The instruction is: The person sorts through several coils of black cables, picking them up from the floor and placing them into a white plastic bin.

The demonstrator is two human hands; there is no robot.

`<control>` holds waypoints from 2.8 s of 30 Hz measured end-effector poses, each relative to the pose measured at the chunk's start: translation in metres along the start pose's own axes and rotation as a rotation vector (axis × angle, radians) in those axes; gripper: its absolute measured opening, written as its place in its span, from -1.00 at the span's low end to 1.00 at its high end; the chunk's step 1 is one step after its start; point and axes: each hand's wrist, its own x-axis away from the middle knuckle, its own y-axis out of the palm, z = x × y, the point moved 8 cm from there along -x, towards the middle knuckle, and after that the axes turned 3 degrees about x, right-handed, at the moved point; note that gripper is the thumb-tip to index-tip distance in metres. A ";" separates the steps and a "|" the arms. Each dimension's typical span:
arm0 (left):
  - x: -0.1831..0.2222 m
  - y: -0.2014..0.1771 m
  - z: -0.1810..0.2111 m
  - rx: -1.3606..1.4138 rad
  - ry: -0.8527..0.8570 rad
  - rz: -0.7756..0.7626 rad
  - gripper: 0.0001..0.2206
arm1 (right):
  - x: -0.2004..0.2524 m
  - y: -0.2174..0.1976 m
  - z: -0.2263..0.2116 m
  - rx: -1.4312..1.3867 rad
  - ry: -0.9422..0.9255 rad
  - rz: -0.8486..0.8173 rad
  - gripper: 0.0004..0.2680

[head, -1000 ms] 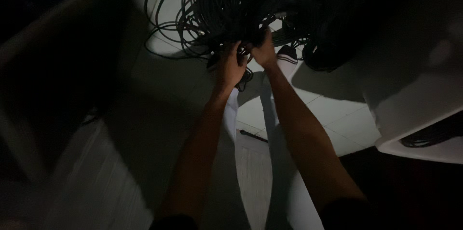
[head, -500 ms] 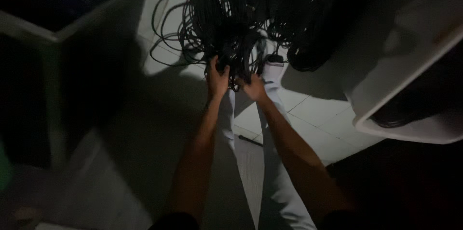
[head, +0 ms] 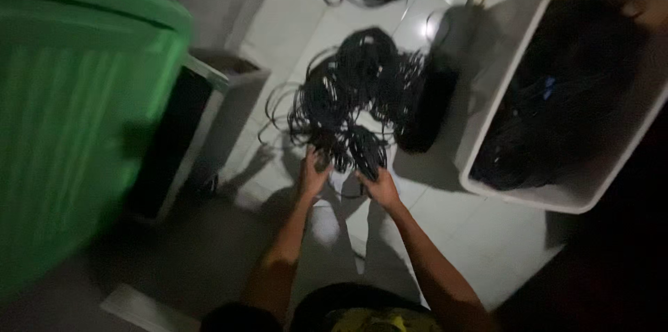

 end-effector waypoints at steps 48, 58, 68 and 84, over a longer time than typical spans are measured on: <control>0.057 -0.087 0.272 0.551 0.512 -0.189 -0.22 | 0.161 -0.123 -0.284 0.119 -0.910 0.039 -0.81; 0.051 -0.081 0.260 0.422 0.477 -0.201 -0.80 | 0.173 -0.129 -0.297 0.058 -0.875 0.051 -0.81; 0.087 -0.082 0.267 0.293 0.597 0.000 -0.76 | 0.173 -0.142 -0.306 -0.010 -0.957 0.151 -0.78; 0.140 -0.068 0.348 0.181 0.709 0.188 -0.32 | 0.147 -0.091 -0.303 -0.129 -0.774 0.174 -0.74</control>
